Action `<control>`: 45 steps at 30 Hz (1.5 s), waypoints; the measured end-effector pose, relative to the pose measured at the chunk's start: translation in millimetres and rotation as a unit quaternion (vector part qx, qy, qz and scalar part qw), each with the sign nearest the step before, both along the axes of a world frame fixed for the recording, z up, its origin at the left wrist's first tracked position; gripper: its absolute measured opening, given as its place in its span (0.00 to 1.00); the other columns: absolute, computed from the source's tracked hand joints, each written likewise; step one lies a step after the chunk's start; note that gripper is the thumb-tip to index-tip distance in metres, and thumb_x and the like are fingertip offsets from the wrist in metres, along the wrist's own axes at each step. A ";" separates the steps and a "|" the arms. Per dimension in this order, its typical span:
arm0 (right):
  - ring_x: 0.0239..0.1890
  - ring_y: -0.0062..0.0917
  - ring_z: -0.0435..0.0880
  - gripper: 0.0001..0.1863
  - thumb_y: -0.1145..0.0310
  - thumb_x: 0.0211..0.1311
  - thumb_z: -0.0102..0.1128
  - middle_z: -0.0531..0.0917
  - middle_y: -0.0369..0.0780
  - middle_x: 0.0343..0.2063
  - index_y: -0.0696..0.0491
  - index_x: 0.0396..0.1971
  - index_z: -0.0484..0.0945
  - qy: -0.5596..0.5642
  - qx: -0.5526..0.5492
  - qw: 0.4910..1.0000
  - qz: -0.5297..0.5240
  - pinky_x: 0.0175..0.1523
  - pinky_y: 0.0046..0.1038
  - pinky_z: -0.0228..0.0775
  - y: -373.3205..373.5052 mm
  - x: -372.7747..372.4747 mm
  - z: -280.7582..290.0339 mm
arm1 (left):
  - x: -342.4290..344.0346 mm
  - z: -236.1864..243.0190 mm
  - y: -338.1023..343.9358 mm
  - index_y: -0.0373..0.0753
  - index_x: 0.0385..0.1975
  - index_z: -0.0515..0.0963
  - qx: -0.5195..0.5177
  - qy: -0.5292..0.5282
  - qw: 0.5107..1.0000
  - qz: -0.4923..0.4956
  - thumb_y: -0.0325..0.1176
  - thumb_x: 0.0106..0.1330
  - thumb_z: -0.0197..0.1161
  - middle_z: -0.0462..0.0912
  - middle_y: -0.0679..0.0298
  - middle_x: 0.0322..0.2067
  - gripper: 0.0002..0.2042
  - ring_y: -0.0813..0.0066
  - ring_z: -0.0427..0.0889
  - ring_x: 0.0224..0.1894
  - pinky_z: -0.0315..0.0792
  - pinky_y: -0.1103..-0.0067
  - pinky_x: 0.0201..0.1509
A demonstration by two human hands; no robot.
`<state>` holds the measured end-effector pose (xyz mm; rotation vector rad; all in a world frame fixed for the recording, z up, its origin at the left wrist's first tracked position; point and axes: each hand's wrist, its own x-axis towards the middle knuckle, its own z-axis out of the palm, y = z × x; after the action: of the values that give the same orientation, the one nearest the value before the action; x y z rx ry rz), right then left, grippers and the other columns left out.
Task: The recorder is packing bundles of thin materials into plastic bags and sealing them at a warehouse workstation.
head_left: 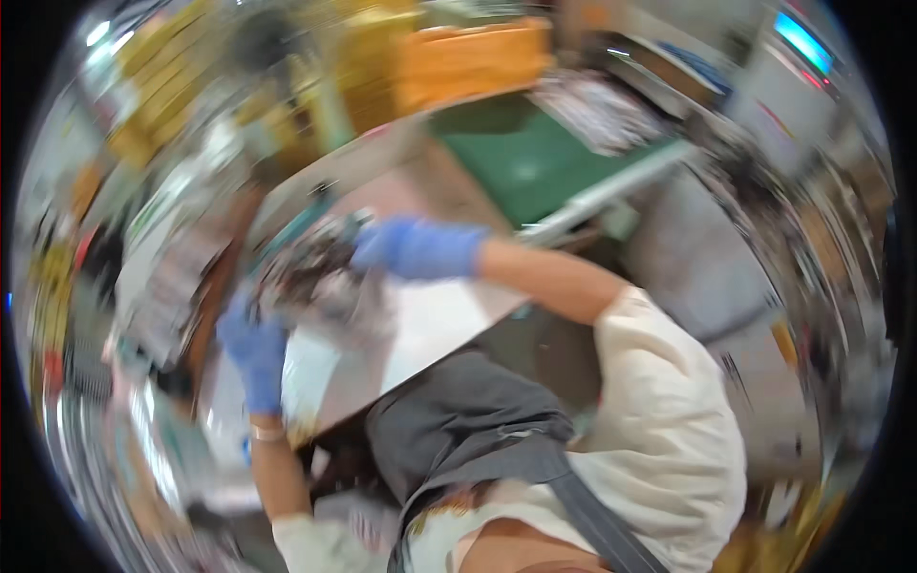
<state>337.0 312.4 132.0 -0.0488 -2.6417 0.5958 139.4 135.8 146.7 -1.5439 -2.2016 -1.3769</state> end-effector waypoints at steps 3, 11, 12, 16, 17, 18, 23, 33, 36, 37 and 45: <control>0.29 0.40 0.75 0.05 0.79 0.46 0.54 0.74 0.43 0.25 0.55 0.26 0.73 0.195 0.047 0.979 0.014 0.34 0.33 0.68 -23.8 -8.4 55.7 | -20.1 32.4 -3.0 0.34 0.33 0.77 0.060 -0.026 0.998 0.021 0.25 0.46 0.58 0.81 0.61 0.28 0.12 0.71 0.80 0.34 0.72 0.78 0.40; 0.29 0.39 0.74 0.16 0.67 0.42 0.61 0.73 0.43 0.23 0.57 0.32 0.71 0.199 0.258 0.929 -0.172 0.37 0.32 0.68 -72.1 -22.4 71.5 | 7.0 41.8 -34.3 0.32 0.18 0.74 0.101 -0.174 0.977 -0.075 0.23 0.58 0.50 0.77 0.65 0.18 0.08 0.82 0.75 0.14 0.69 0.84 0.17; 0.29 0.39 0.74 0.16 0.67 0.42 0.61 0.73 0.43 0.23 0.57 0.32 0.71 0.198 0.256 0.931 -0.168 0.37 0.32 0.68 -88.3 -26.2 65.5 | 13.3 41.5 -31.7 0.33 0.19 0.74 0.105 -0.255 0.952 -0.131 0.23 0.58 0.51 0.77 0.66 0.18 0.08 0.84 0.74 0.15 0.69 0.85 0.18; 0.27 0.39 0.73 0.18 0.64 0.41 0.62 0.73 0.43 0.23 0.57 0.32 0.71 0.203 0.255 0.936 -0.135 0.33 0.32 0.67 -77.4 -40.3 14.5 | 21.9 7.3 -10.9 0.35 0.28 0.76 0.157 -0.211 0.948 -0.178 0.27 0.56 0.57 0.77 0.67 0.23 0.04 0.84 0.73 0.27 0.69 0.85 0.33; 0.25 0.38 0.73 0.15 0.64 0.43 0.61 0.73 0.43 0.21 0.56 0.30 0.71 0.153 0.222 0.956 -0.116 0.30 0.32 0.66 -69.7 -45.8 13.3 | 29.4 0.3 -7.9 0.35 0.33 0.74 0.217 -0.111 0.963 -0.113 0.30 0.52 0.62 0.77 0.66 0.26 0.10 0.84 0.74 0.29 0.70 0.85 0.35; 0.25 0.38 0.73 0.15 0.64 0.43 0.61 0.73 0.43 0.21 0.56 0.30 0.71 0.155 0.226 0.954 -0.119 0.30 0.32 0.66 -59.9 -49.8 15.1 | 37.3 -8.7 -3.1 0.35 0.39 0.72 0.273 -0.010 0.961 -0.045 0.33 0.49 0.67 0.78 0.65 0.29 0.18 0.83 0.74 0.31 0.70 0.85 0.36; 0.17 0.40 0.72 0.08 0.66 0.58 0.51 0.73 0.44 0.17 0.56 0.26 0.70 0.250 0.057 0.937 -0.236 0.21 0.32 0.62 59.8 -128.5 2.6 | 6.2 -116.6 58.9 0.35 0.44 0.72 -0.015 -0.420 0.878 -0.231 0.36 0.36 0.77 0.78 0.68 0.31 0.32 0.80 0.75 0.33 0.71 0.81 0.39; 0.30 0.19 0.75 0.08 0.71 0.59 0.50 0.77 0.39 0.27 0.57 0.37 0.71 0.180 -0.302 0.924 -0.150 0.37 0.20 0.67 82.0 -213.7 -40.1 | -120.8 -187.6 81.7 0.36 0.49 0.70 -0.178 -0.645 0.738 -0.083 0.34 0.44 0.69 0.75 0.68 0.41 0.29 0.79 0.72 0.42 0.68 0.81 0.46; 0.32 0.17 0.74 0.06 0.74 0.57 0.52 0.77 0.34 0.30 0.56 0.35 0.75 0.106 -0.545 0.805 -0.209 0.39 0.18 0.67 116.6 -195.3 -105.4 | -148.0 -175.9 68.4 0.34 0.51 0.68 -0.132 -0.630 0.761 -0.080 0.37 0.44 0.70 0.73 0.62 0.45 0.31 0.76 0.72 0.44 0.68 0.80 0.48; 0.34 0.17 0.73 0.06 0.75 0.57 0.53 0.77 0.33 0.32 0.56 0.35 0.75 0.121 -0.574 0.788 -0.186 0.42 0.19 0.66 120.7 -192.4 -125.5 | -159.2 -168.9 62.6 0.34 0.53 0.65 -0.230 -0.579 0.780 -0.057 0.39 0.44 0.70 0.72 0.59 0.47 0.35 0.75 0.71 0.46 0.67 0.80 0.49; 0.39 0.17 0.70 0.07 0.76 0.56 0.55 0.73 0.32 0.37 0.52 0.35 0.75 0.071 -0.563 0.810 -0.147 0.48 0.18 0.61 146.0 -179.9 -159.6 | 53.5 -154.1 -146.6 0.33 0.59 0.54 -0.117 -0.534 0.753 0.367 0.37 0.41 0.73 0.64 0.53 0.54 0.44 0.64 0.64 0.55 0.60 0.74 0.58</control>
<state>157.1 458.3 -27.6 -0.7028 -1.7120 1.8387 192.9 -10.9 -7.4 0.4426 -3.0532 -1.8906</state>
